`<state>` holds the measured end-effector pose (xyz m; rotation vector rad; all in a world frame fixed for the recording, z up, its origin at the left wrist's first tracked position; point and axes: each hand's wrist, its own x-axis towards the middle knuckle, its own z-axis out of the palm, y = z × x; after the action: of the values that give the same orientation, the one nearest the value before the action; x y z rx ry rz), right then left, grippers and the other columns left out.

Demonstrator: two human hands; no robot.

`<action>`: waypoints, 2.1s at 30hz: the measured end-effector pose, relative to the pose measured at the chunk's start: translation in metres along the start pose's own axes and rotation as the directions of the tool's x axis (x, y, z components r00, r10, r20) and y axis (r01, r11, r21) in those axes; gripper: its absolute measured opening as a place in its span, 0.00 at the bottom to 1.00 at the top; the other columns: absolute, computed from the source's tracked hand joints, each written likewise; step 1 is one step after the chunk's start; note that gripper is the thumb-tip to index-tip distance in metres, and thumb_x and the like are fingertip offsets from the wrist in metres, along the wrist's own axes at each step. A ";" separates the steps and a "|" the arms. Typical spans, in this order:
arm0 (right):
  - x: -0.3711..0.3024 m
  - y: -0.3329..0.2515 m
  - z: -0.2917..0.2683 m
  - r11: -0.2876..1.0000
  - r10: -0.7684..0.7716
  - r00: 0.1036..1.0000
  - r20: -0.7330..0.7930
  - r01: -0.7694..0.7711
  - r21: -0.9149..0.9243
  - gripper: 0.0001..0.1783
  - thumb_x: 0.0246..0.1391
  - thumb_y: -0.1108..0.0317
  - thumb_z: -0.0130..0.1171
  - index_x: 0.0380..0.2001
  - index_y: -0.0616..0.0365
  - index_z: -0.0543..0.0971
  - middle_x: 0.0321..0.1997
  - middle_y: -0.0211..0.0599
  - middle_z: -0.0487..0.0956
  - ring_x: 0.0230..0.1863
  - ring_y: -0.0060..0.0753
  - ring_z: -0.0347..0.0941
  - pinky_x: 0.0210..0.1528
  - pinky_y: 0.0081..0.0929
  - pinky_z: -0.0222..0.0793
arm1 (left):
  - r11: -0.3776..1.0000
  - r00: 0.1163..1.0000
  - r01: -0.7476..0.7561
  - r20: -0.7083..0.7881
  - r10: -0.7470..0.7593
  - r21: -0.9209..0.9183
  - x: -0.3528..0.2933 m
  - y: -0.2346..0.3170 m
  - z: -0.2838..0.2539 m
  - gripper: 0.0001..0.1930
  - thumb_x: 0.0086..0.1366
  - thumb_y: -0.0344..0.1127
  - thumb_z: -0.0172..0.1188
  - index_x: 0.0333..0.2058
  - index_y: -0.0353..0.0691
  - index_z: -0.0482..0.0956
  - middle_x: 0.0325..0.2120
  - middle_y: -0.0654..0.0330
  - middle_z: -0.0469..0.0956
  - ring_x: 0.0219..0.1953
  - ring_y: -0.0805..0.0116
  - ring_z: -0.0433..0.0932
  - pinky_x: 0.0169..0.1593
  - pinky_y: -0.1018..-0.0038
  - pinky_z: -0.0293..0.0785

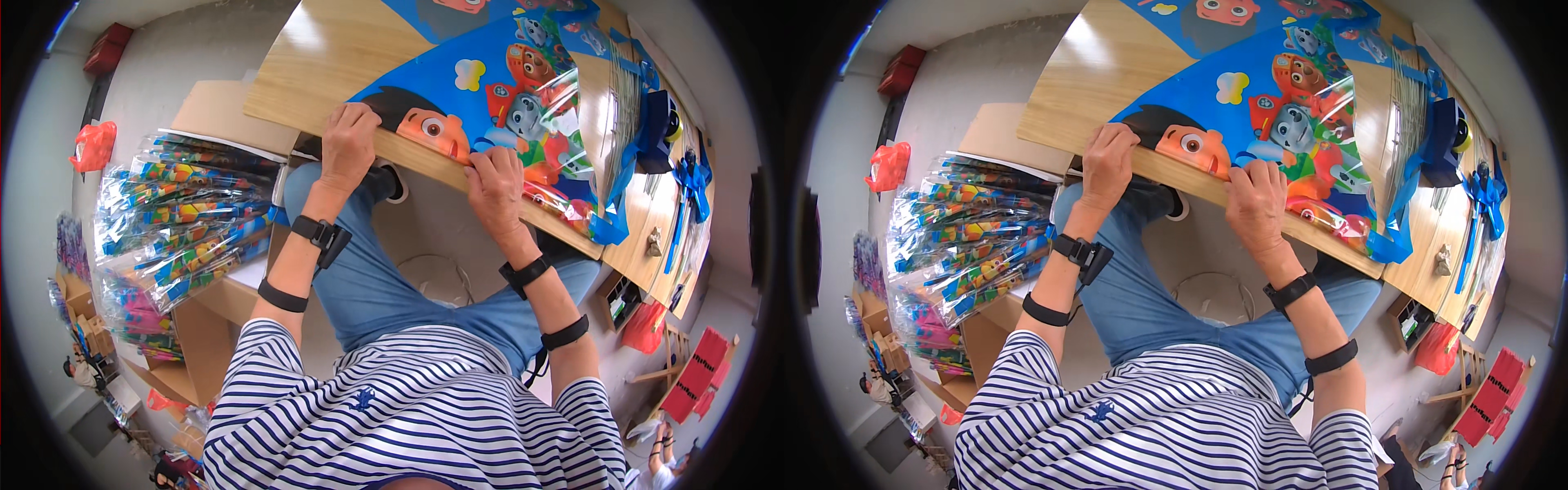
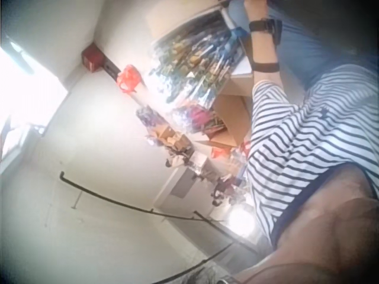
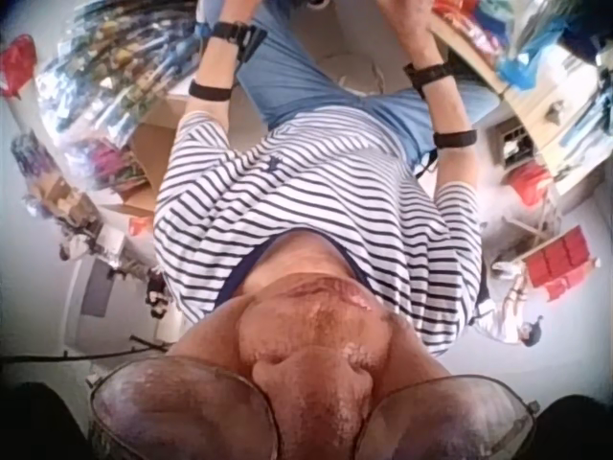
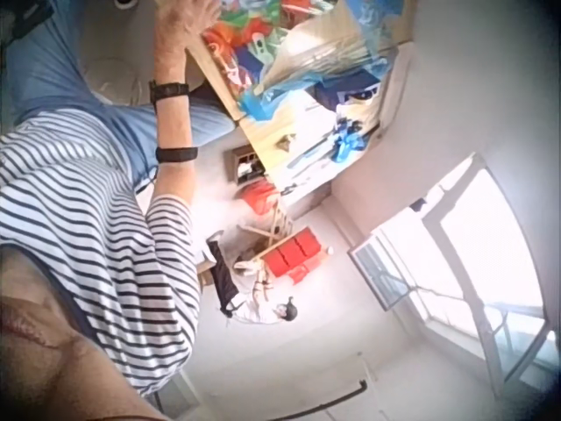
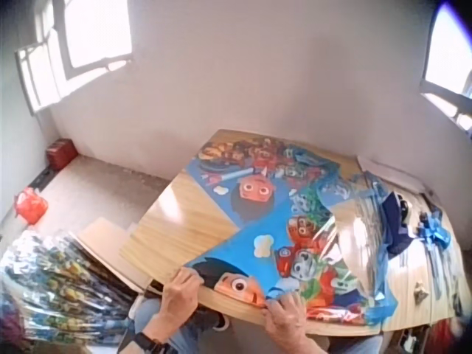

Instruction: The recorder is assembling a kite by attaching ribbons and folding the plastic sail.

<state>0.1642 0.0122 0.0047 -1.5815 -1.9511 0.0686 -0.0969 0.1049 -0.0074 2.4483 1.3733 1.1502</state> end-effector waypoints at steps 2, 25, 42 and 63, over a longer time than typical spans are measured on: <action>0.003 -0.008 0.004 1.000 -0.010 1.000 -0.005 0.009 -0.020 0.20 0.47 0.71 0.67 0.46 0.59 0.82 0.47 0.40 0.77 0.52 0.48 0.72 0.55 0.47 0.67 | 1.000 1.000 -0.003 0.000 0.003 0.002 0.000 0.000 -0.001 0.03 0.61 0.23 0.60 0.33 0.36 0.81 0.35 0.54 0.79 0.42 0.49 0.77 0.50 0.58 0.74; -0.008 -0.037 0.032 0.987 -0.130 0.963 0.236 0.149 -0.062 0.49 0.53 0.60 0.69 0.73 0.68 0.61 0.79 0.52 0.60 0.81 0.52 0.53 0.79 0.50 0.50 | 0.986 0.901 -0.147 0.421 0.100 0.080 -0.028 -0.012 -0.025 0.43 0.67 0.65 0.53 0.74 0.47 0.60 0.73 0.63 0.64 0.75 0.61 0.60 0.77 0.44 0.43; -0.013 -0.040 0.039 0.998 -0.057 0.991 0.119 0.056 0.012 0.50 0.49 0.55 0.72 0.70 0.70 0.65 0.76 0.56 0.63 0.79 0.54 0.55 0.80 0.49 0.49 | 0.996 0.938 -0.076 0.343 0.056 0.045 0.014 0.024 0.048 0.33 0.76 0.48 0.51 0.74 0.43 0.61 0.76 0.54 0.57 0.78 0.55 0.54 0.77 0.50 0.47; 0.008 -0.045 0.037 0.972 0.055 0.993 0.107 -0.029 -0.233 0.42 0.61 0.43 0.60 0.64 0.72 0.73 0.71 0.57 0.69 0.76 0.54 0.60 0.78 0.62 0.46 | 0.927 0.941 -0.032 0.323 -0.098 0.374 0.008 -0.046 0.026 0.36 0.77 0.55 0.47 0.76 0.45 0.55 0.78 0.59 0.51 0.79 0.57 0.48 0.78 0.49 0.42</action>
<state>0.1059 0.0191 -0.0034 -1.8045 -2.0743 -0.0555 -0.1090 0.1447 -0.0412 2.6887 1.6324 0.4505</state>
